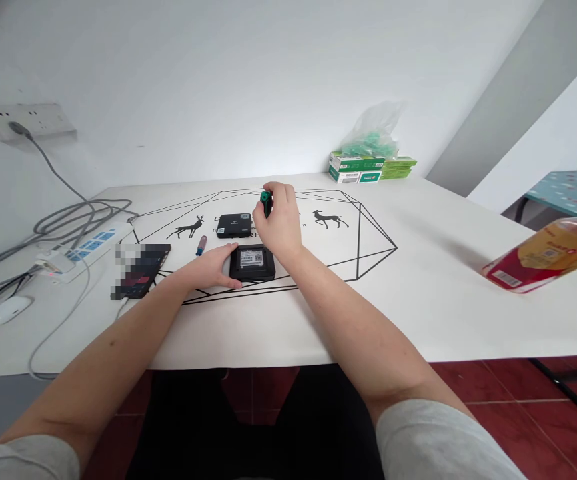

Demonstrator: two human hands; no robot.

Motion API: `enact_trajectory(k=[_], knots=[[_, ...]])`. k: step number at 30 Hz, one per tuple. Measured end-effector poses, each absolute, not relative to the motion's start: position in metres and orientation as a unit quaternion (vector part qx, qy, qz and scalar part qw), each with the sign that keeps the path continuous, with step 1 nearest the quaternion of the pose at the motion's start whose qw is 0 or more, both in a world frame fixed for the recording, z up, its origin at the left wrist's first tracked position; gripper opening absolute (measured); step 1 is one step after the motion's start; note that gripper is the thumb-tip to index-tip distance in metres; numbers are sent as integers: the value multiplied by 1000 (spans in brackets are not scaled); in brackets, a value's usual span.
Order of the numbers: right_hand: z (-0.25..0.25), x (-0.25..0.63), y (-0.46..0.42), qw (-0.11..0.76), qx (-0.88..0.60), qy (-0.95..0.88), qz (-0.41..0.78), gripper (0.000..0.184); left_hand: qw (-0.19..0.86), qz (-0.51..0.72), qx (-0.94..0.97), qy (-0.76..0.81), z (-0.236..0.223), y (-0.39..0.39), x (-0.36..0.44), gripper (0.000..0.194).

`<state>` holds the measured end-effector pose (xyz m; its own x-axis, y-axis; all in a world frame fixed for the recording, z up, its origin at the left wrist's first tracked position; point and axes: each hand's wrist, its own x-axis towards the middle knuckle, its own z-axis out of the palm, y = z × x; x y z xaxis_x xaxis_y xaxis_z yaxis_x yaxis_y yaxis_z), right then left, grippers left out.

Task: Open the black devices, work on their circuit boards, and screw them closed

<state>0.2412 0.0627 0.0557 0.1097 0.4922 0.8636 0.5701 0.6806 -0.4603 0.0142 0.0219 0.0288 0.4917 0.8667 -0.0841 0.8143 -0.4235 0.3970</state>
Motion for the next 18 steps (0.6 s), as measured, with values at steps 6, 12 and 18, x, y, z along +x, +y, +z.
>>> enact_trajectory(k=[6,12,18], knots=[[52,240,63,608,-410,-679,-16,26,196,52,837,508,31,20,15,128],[52,241,61,598,-427,-678,21,30,196,55,839,504,32,19,16,126],[53,239,59,593,-432,-679,21,25,198,45,836,510,33,18,16,127]])
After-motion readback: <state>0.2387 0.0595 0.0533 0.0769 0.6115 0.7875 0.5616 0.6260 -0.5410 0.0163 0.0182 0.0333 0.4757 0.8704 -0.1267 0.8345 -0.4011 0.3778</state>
